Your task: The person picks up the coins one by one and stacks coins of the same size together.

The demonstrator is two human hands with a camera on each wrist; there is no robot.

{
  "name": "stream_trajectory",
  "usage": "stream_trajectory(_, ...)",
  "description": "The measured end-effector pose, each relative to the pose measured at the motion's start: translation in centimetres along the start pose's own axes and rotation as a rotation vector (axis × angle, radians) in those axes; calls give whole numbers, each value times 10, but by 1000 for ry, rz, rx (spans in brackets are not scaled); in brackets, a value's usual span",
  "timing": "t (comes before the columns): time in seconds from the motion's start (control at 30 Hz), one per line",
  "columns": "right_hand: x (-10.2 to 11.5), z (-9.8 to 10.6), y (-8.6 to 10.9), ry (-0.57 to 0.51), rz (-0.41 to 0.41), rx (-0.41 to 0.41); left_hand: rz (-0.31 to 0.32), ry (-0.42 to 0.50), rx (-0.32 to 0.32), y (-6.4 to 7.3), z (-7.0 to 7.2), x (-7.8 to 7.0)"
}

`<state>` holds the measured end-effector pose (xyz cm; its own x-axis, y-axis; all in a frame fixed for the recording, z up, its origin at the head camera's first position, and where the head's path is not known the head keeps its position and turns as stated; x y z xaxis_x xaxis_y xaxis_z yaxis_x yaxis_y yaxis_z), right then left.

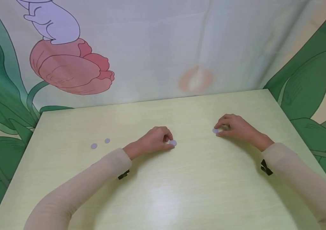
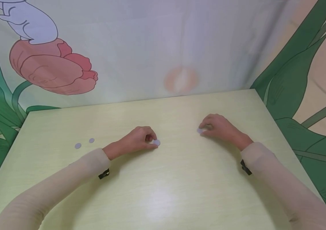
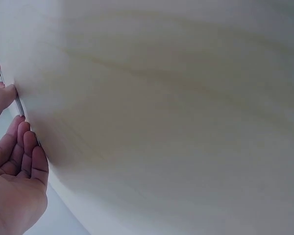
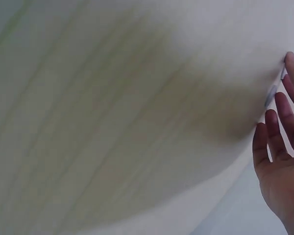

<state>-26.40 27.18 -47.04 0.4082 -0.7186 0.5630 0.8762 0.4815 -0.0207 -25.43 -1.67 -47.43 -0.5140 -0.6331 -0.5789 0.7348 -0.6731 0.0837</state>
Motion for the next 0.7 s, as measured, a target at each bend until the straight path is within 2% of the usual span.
stream_trajectory(0.17,-1,-2,-4,14,13,-18,1,-8,14,0,-1,0)
stream_trajectory(0.47,-2,-2,-7,-21,13,3,-24,-43,18,-1,0,2)
stream_trajectory(0.7,-3,-3,-6,35,45,7,-35,-53,28,2,1,-1)
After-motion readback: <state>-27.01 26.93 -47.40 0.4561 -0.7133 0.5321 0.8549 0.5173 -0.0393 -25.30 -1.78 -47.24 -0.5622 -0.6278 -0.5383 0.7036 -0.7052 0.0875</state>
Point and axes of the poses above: each hand's wrist, its own y-axis away from the middle knuckle, its own z-axis out of the back of the hand, x = y × z, the point moved 7 cm from there along -y, towards the middle knuckle, and after that the axes turned 3 degrees about -y, right-handed, at the moved point
